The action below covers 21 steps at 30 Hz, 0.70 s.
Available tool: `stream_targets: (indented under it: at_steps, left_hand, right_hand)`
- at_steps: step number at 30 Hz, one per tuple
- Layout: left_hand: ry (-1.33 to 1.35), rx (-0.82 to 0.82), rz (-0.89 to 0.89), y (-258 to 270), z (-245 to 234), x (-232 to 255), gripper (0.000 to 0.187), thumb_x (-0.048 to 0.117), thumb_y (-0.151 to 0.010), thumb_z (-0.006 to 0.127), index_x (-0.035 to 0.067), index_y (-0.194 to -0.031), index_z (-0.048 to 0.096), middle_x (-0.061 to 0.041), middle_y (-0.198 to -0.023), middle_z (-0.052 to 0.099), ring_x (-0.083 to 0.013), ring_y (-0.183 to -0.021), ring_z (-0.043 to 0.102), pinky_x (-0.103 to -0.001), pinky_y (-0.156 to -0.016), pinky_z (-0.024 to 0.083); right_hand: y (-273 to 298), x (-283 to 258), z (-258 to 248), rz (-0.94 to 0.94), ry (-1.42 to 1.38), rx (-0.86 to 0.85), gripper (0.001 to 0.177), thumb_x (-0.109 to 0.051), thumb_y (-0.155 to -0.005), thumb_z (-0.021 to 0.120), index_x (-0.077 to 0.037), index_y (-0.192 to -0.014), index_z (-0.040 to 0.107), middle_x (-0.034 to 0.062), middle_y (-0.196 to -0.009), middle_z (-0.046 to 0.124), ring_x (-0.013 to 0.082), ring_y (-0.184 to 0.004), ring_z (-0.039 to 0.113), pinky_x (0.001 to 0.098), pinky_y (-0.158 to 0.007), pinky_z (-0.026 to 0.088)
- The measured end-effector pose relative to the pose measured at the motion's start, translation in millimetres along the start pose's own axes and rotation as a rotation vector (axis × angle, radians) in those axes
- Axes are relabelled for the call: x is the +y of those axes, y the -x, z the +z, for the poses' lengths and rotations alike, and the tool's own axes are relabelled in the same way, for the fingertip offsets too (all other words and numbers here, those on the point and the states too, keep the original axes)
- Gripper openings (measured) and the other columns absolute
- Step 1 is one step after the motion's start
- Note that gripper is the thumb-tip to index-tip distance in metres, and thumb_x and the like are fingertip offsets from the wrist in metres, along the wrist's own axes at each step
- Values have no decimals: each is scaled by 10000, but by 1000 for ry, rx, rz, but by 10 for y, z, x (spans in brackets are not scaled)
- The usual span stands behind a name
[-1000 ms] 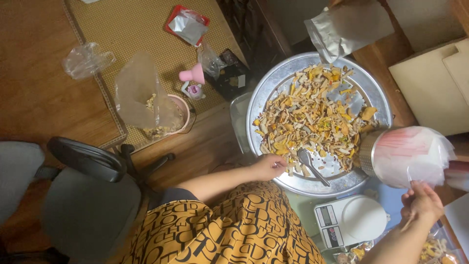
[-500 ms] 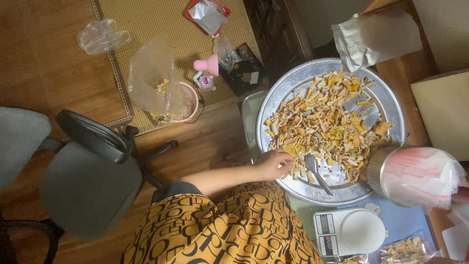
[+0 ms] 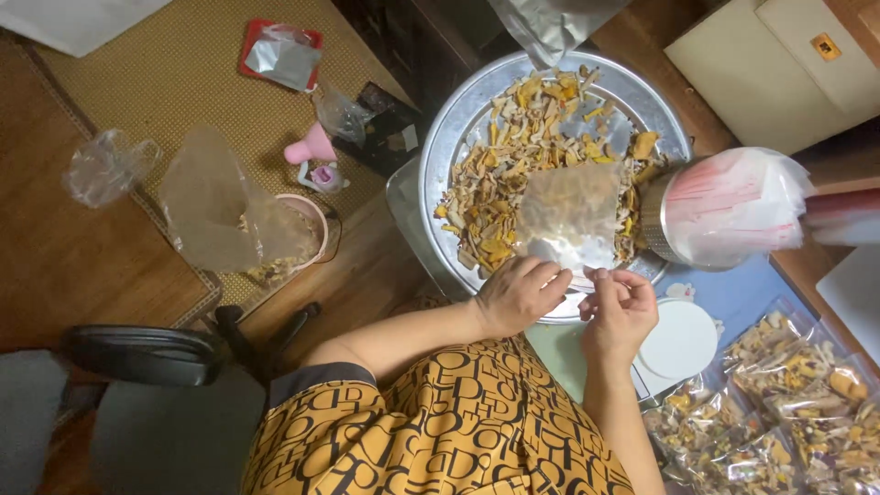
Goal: Packaging dried fruit snacks into small plastic bags from a large metal tray
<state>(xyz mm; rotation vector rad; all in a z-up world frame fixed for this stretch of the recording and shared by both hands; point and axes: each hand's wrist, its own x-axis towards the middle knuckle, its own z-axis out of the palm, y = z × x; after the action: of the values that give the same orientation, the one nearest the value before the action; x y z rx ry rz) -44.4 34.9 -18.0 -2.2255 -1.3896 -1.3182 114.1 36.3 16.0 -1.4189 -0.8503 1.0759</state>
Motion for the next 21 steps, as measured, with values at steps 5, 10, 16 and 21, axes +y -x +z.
stream_targets:
  at_steps: [5, 10, 16, 21]
  left_hand:
    - [35, -93, -58, 148, 111, 7, 215, 258, -943, 580, 111, -1090, 632, -9, -855, 503, -216, -758, 582, -334, -580, 478]
    - [63, -144, -77, 141, 43, 2, 233, 212, -907, 592, 94, -1104, 633, -17, -825, 511, -226, -749, 583, -343, -579, 478]
    - [495, -252, -407, 12, -166, -15, 51, 137, -936, 630, 105, -946, 668, -58, -744, 597, -308, -732, 675, -373, -641, 531]
    - [853, -255, -693, -17, -235, 34, 69, 154, -898, 728, 128, -858, 678, -53, -718, 657, -307, -727, 699, -363, -653, 536]
  right_hand:
    - [72, 94, 2, 73, -99, -35, 219, -82, -972, 752, -84, -1058, 551, 184, -907, 746, 124, -384, 585, 221, -327, 453]
    - [102, 37, 7, 132, -141, -51, 198, -93, -978, 731, -100, -1055, 548, 187, -929, 751, 148, -443, 647, 229, -343, 496]
    - [150, 123, -13, -38, 50, -188, 301, -34, -888, 792, -18, -1127, 610, 171, -1088, 714, 196, -740, 714, 250, -538, 600]
    - [224, 86, -12, -137, 183, -371, 442, 66, -770, 857, 47, -1176, 684, 175, -1067, 726, 206, -913, 703, 310, -680, 637]
